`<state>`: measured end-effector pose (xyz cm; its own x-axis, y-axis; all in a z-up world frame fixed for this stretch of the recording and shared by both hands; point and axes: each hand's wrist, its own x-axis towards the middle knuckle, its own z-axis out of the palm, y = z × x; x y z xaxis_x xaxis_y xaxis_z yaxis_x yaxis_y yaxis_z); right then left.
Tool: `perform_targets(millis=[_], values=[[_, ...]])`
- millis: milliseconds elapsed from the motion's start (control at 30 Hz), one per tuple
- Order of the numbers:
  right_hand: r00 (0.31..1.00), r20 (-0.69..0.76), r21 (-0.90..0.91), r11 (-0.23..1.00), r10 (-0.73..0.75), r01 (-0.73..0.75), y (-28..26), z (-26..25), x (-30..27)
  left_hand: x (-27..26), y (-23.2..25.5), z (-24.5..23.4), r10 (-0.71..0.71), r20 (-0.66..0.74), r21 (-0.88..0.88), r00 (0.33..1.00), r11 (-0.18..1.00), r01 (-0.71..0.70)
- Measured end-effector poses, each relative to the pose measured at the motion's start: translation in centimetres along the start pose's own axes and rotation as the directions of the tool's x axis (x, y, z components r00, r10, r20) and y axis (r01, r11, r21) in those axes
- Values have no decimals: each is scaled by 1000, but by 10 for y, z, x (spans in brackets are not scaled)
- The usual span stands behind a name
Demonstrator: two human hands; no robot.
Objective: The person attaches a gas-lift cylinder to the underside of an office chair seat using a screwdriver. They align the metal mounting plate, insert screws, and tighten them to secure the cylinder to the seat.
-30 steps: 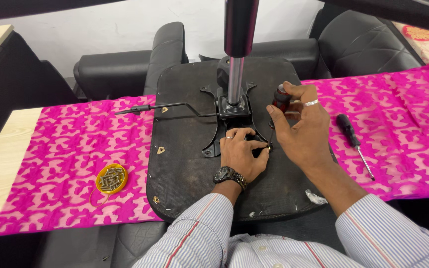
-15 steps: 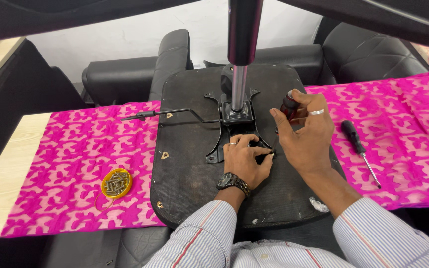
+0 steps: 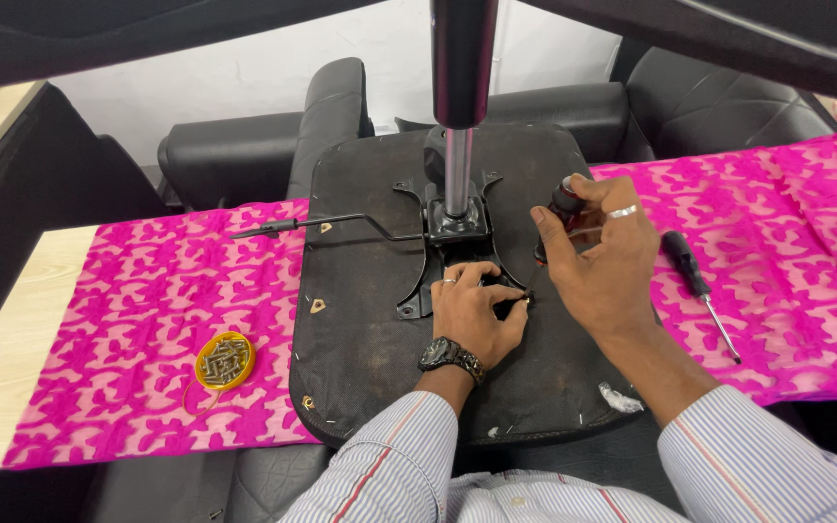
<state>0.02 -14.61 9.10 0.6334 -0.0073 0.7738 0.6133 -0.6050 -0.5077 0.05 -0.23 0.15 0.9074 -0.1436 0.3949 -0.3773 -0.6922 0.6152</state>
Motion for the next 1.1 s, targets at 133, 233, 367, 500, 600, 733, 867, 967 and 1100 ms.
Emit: perform_targets(millis=[133,233,367,500,600,733,867,967,1100], values=[[999,-33,-69,997,-28,26,-4,8,0,-1,0,1,14,-21,-7,1000,1000,-14],[998,-53,-123,992,-46,39,-7,12,0,-2,-1,0,7,-20,-13,1000,1000,-8],[995,-75,-170,984,-67,54,-9,12,-1,-2,0,0,-8,-7,-19,1000,1000,8],[997,-82,-166,986,0,-14,-11,10,0,-4,0,0,10,-19,-17,1000,1000,-10],[996,-77,-104,993,44,-51,-14,5,-1,-6,3,-2,-14,-8,-35,1000,999,13],[986,-88,12,990,143,-142,-19,-6,-2,-3,10,-8,-116,31,-73,993,990,118],[971,-112,109,974,211,-199,-20,-9,1,5,24,-16,-265,104,-261,959,923,284],[951,-96,94,954,294,-285,-22,-5,-2,8,33,-21,-310,231,-403,922,832,381],[895,-10,217,875,446,-433,-26,3,-8,8,40,-22,-358,305,-429,883,776,463]])
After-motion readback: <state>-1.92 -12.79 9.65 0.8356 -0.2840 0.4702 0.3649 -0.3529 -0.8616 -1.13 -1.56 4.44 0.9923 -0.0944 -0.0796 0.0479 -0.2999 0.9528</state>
